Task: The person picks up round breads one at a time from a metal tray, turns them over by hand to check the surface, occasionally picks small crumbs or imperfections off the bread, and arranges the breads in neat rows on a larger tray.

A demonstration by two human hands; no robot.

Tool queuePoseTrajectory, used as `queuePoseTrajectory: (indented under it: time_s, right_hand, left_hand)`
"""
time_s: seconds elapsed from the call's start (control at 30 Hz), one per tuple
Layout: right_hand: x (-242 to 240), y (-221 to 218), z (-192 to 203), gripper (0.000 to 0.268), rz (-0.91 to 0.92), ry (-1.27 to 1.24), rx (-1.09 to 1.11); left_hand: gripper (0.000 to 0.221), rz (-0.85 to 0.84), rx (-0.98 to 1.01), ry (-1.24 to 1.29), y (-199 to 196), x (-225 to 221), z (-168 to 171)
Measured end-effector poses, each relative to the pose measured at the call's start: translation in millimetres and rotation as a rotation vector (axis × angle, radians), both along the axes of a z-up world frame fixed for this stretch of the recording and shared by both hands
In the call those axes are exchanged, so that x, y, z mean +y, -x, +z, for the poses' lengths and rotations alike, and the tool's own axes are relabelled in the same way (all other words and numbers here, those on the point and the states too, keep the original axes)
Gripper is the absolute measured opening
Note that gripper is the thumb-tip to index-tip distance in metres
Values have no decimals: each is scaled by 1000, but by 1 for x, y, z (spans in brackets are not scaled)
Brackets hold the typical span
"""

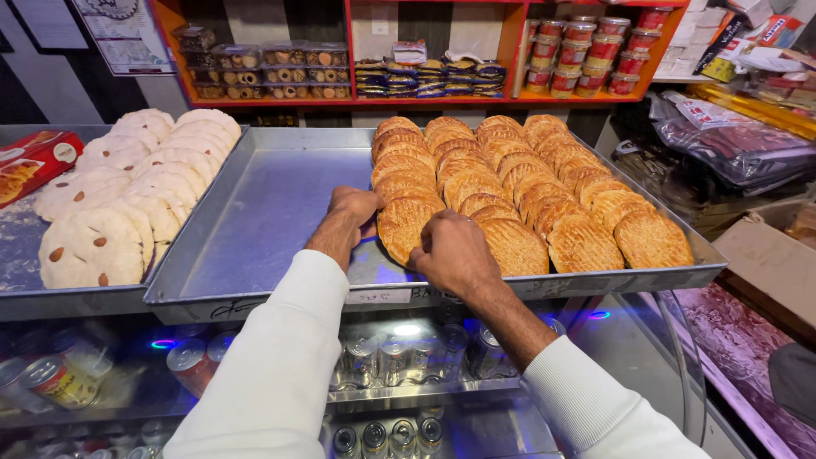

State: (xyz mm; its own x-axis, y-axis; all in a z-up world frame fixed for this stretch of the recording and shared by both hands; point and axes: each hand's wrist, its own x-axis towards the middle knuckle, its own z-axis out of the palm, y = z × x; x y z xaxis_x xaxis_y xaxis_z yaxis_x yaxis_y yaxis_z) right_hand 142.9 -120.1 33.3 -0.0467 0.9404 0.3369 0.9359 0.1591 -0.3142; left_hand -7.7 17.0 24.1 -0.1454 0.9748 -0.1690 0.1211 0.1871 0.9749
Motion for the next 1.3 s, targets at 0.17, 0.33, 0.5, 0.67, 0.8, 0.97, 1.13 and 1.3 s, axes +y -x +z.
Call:
queuePoseTrajectory:
  time_s: [0.17,0.33,0.5,0.67,0.8,0.97,1.13,1.3]
  right_hand:
    - [-3,2,3,27,3,-3,3]
    - [-5,2,4,28,6,0,13]
    - [-6,3,4,30,5,29,8]
    - [-2,2,1,29,0,18,21]
    - [-1,2,-1,29,19,0,27]
    - [-3,3,1,28,7,15,28]
    - [-4,4,3,27,8,18,29]
    - [-1,3,1,27,24,32,14]
  left_hand:
    - [33,-7,-18,-23,0,-5,5]
    - [38,-17,-57,25,-1,-12,17]
    - [39,-1,115,-4,-1,1,5]
    - [34,15,257,-43,-11,10,-3]
    - [21,109,245,-62,-17,70,-45]
    - [22,94,171,-113,-30,38,-34]
    - [34,179,90,-164,-30,39,-38]
    - [51,162,78,-223,-33,40,-32]
